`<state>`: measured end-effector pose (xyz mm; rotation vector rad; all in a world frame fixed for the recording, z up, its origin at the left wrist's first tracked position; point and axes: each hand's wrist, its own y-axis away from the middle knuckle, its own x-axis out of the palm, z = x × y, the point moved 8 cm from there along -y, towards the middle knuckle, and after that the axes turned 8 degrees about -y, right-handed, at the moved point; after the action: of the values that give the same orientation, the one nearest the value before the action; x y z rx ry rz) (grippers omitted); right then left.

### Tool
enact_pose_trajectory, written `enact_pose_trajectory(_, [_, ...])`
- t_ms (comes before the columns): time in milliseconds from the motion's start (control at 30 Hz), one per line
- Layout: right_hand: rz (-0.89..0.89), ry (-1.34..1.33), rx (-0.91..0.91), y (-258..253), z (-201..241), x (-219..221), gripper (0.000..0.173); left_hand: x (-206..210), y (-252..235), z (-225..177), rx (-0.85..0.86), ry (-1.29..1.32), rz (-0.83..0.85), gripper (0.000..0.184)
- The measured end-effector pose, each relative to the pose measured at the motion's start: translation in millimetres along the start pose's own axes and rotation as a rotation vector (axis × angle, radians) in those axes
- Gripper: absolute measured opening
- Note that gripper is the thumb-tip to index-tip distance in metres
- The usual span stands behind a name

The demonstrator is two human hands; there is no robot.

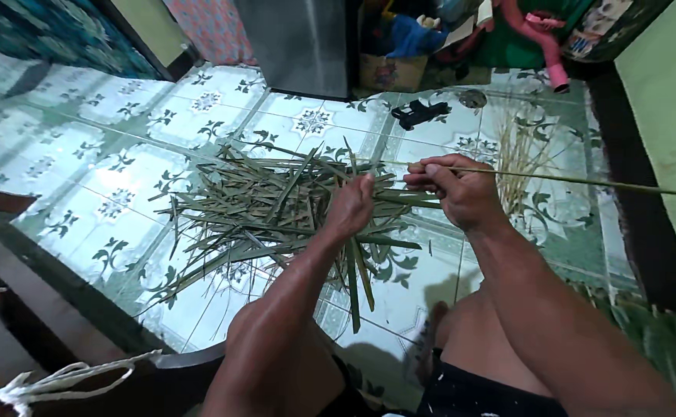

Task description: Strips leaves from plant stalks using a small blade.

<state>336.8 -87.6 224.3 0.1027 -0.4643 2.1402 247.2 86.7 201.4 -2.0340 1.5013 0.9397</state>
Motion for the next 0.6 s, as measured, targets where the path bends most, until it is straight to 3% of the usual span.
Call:
enact_pose_trajectory(67, [0.008,-0.022,-0.018,1,4,-2,0.020,-5,2,1,-0.010,0.045,0.033,0.059])
enact_pose_trajectory(200, [-0.057,-0.032,-0.026,-3,12,-17,0.019,-21,-24,67,-0.230,0.093,-0.032,0.064])
enact_pose_trajectory(267, [-0.100,-0.034,0.020,-3,8,-18,0.017,-25,-21,58,-0.224,0.103,-0.067,0.063])
enact_pose_trajectory(467, [-0.082,-0.119,0.078,-2,-4,5,0.016,-1,11,-25,0.114,0.002,-0.045,0.049])
enact_pose_trajectory(600, [-0.072,-0.184,0.066,-1,-1,0,0.018,-6,1,3,-0.005,0.059,-0.011,0.057])
